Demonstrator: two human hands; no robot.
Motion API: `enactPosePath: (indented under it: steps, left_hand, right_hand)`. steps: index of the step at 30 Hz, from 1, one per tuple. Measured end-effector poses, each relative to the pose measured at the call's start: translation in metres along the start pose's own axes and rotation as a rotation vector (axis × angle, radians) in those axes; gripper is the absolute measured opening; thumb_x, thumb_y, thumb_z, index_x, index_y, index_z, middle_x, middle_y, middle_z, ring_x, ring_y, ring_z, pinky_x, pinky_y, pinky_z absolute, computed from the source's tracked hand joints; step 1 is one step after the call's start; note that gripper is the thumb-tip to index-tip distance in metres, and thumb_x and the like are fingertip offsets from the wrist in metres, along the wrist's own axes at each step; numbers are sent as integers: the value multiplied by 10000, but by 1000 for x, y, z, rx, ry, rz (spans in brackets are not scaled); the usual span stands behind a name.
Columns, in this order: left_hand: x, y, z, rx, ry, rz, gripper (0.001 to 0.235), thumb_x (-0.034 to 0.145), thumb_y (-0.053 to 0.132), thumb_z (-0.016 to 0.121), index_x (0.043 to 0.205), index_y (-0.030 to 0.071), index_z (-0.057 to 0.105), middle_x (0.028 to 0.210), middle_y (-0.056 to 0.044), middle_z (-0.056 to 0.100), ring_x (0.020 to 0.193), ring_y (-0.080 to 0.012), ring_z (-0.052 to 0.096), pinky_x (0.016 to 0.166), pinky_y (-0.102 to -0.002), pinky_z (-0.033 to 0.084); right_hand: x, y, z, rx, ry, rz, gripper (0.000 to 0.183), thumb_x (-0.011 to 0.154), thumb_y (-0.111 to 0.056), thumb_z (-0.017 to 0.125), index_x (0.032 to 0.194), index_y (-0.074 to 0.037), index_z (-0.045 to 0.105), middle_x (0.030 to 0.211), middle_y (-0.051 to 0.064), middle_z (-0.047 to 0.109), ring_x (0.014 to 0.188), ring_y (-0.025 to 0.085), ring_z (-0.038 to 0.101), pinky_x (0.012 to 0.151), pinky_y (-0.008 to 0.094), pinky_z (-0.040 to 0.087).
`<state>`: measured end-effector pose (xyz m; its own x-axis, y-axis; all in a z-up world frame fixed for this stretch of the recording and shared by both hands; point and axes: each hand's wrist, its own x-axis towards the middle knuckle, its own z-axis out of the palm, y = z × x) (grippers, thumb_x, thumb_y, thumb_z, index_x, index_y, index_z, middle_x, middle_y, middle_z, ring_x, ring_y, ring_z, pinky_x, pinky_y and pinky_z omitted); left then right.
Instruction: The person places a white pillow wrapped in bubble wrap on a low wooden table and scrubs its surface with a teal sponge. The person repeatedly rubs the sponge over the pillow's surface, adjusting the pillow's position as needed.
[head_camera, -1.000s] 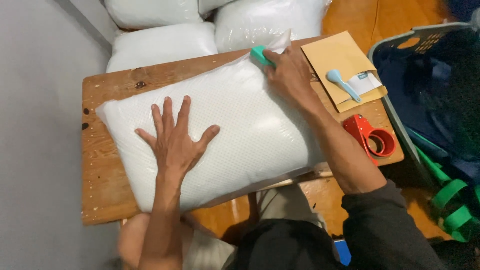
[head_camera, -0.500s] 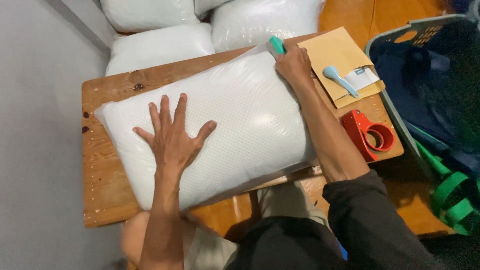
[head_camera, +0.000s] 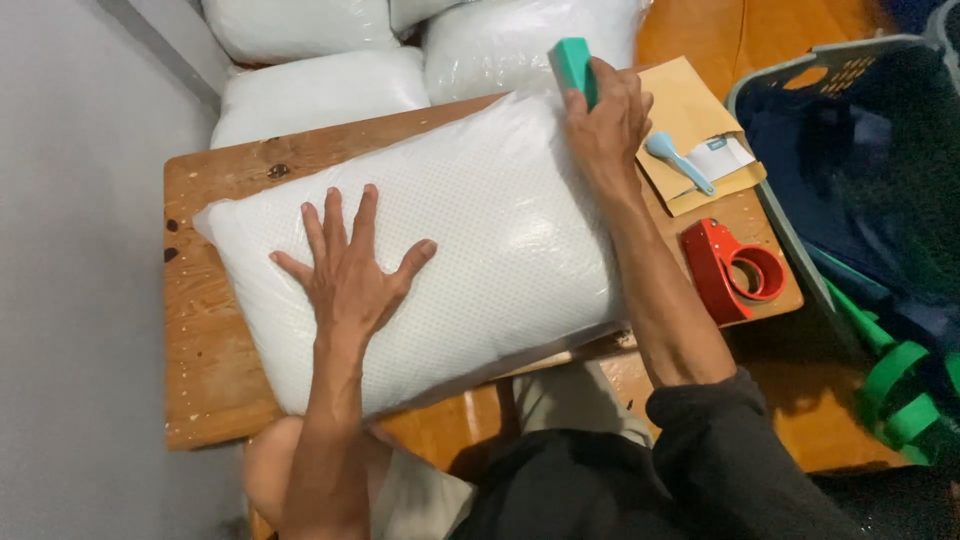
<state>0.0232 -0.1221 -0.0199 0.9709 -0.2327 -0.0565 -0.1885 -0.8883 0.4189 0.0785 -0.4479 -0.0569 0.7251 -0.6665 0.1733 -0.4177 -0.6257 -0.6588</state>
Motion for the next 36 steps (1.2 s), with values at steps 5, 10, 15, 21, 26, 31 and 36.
enactPosePath:
  steps: [5, 10, 15, 21, 26, 31, 36]
  left_hand:
    - [0, -3, 2, 13, 28, 25, 1121, 701, 899, 428, 1609, 268, 245, 1692, -162, 118, 1541, -429, 7, 1035, -848, -25]
    - [0, -9, 2, 60, -15, -8, 1021, 752, 709, 626, 1615, 280, 288, 1702, -185, 146, 1564, -416, 27, 1065, -865, -3]
    - [-11, 15, -20, -52, -33, -12, 1099, 709, 718, 688, 1612, 200, 338, 1690, -229, 179, 1558, -456, 47, 1069, -845, -40]
    - [0, 12, -11, 60, -95, -64, 1194, 641, 891, 532, 1619, 301, 185, 1710, -121, 51, 1557, -358, -71, 1088, -783, -68]
    - [2, 10, -10, 77, -91, -59, 1205, 641, 906, 497, 1623, 284, 176, 1712, -118, 34, 1556, -366, -73, 1089, -786, -66]
    - [3, 9, -9, 68, -79, -45, 1203, 640, 909, 492, 1621, 283, 188, 1708, -132, 49, 1555, -376, -55, 1079, -795, -62]
    - [2, 13, -11, 51, -78, -41, 1221, 632, 913, 493, 1623, 272, 182, 1708, -137, 42, 1552, -378, -69, 1080, -790, -78]
  right_hand:
    - [-107, -88, 8, -148, -87, -713, 479, 898, -286, 737, 1350, -224, 592, 885, 96, 526, 818, 273, 511, 573, 384, 496]
    - [-155, -79, 55, -185, -43, -973, 813, 569, -326, 866, 1302, -77, 616, 896, 152, 491, 792, 382, 524, 639, 455, 462]
    - [-95, -33, 32, -328, 50, -869, 502, 773, -212, 773, 1260, -170, 662, 905, 140, 537, 805, 364, 566, 617, 456, 486]
    - [-40, -5, 3, -234, -211, -365, 399, 974, -268, 575, 1369, -223, 581, 1027, 210, 541, 995, 432, 532, 781, 555, 493]
    - [-26, 1, 6, -155, -160, -239, 442, 947, -240, 538, 1385, -225, 596, 975, 207, 542, 1004, 450, 551, 803, 606, 475]
    - [-19, 8, 2, -182, -202, -102, 472, 946, -254, 532, 1415, -215, 571, 1228, 235, 601, 1133, 492, 508, 897, 634, 415]
    - [-8, 17, 6, -84, -261, -23, 436, 948, -193, 505, 1375, -141, 578, 1132, 223, 640, 1109, 431, 550, 817, 573, 471]
